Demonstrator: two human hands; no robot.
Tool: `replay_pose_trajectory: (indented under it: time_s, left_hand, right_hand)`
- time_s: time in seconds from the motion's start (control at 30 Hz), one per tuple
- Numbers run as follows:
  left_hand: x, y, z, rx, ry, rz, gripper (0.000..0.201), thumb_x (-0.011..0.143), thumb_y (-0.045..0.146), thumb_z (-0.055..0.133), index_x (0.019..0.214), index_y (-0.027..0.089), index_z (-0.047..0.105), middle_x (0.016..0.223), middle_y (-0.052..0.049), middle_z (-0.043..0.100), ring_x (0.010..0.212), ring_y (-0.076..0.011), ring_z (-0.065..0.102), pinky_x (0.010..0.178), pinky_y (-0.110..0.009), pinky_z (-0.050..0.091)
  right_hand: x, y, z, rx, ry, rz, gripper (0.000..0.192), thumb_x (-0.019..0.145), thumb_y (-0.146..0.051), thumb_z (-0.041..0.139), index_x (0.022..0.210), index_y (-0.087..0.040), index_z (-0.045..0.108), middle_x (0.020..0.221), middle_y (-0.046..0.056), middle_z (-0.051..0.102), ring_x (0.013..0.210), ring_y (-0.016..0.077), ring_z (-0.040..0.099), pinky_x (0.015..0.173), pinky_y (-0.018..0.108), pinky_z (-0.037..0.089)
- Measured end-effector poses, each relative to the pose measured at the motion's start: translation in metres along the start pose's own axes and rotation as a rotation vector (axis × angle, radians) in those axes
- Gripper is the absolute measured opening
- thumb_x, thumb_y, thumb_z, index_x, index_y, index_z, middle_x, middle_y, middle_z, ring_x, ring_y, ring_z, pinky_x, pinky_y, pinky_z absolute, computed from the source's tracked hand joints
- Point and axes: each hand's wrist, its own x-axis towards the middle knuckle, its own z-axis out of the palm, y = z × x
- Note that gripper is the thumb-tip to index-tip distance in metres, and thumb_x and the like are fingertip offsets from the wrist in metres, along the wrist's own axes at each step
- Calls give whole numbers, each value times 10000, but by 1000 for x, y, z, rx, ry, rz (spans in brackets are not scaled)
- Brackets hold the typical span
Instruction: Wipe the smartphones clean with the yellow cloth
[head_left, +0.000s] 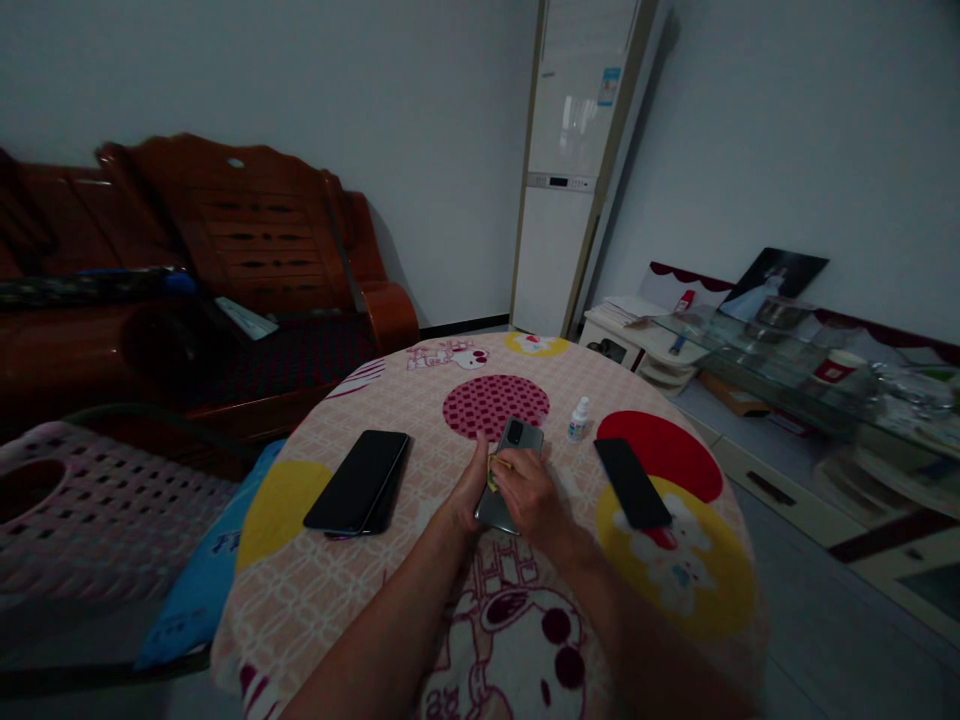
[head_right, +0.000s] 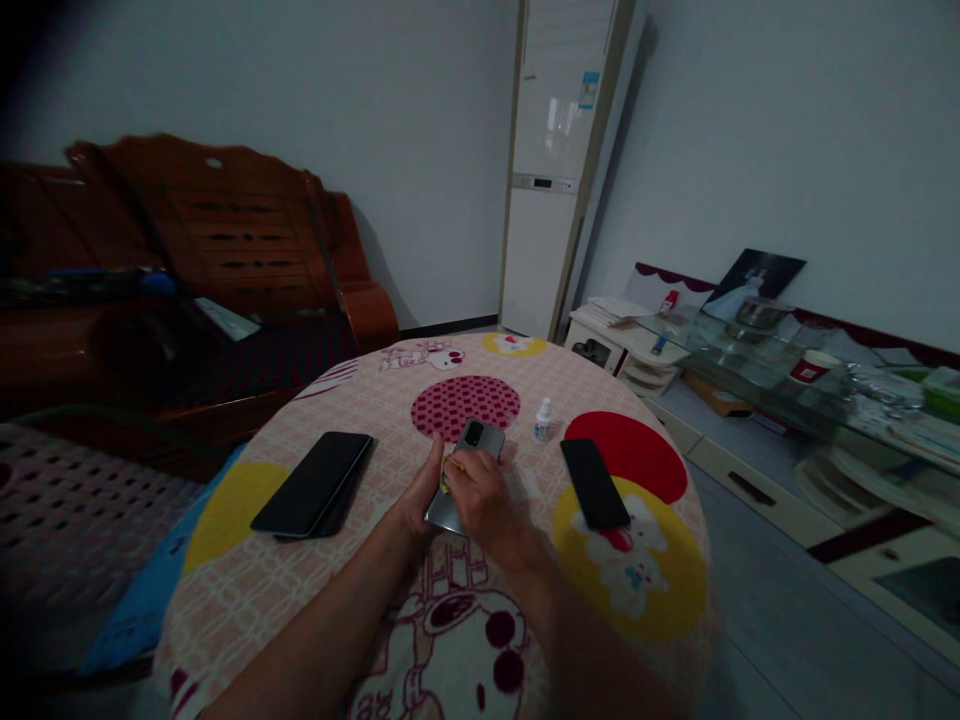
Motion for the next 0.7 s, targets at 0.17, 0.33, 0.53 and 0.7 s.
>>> replay_pose_trajectory:
  time_s: [0.17, 0.33, 0.53, 0.7]
  left_hand:
    - [4, -12, 4, 176, 49, 66, 641, 835, 703, 388, 907, 119, 642, 691, -92, 678, 591, -198, 654, 573, -271, 504]
    - [1, -20, 10, 288, -72, 23, 676, 841, 707, 346, 899, 113, 662, 676, -123, 679, 526, -213, 643, 518, -293, 496]
    - [0, -15, 7, 233, -135, -26, 729, 838, 709, 346, 1111, 94, 626, 778, -169, 694, 595, -254, 677, 542, -326, 514]
    - [2, -12, 3, 204, -85, 36, 697, 850, 681, 375, 1170, 101, 591, 791, -164, 702, 593, -246, 680, 568, -349, 537]
  right_hand:
    - [4, 25, -3, -82, 142, 76, 270, 964, -198, 408, 1093, -173, 643, 1037, 109, 630, 969, 219, 542, 871, 375, 471]
    - [2, 47, -12, -126, 214, 159, 294, 965, -206, 394, 1113, -185, 647, 1011, 104, 628, 963, 217, 550, 877, 388, 466]
    - [-4, 60, -17, -89, 270, 258, 313, 955, -198, 377, 1022, -164, 680, 942, 100, 633, 916, 206, 564, 847, 373, 481]
    - [-7, 58, -16, -97, 266, 294, 300, 943, -194, 399, 999, -153, 691, 908, 98, 633, 896, 204, 564, 820, 357, 482]
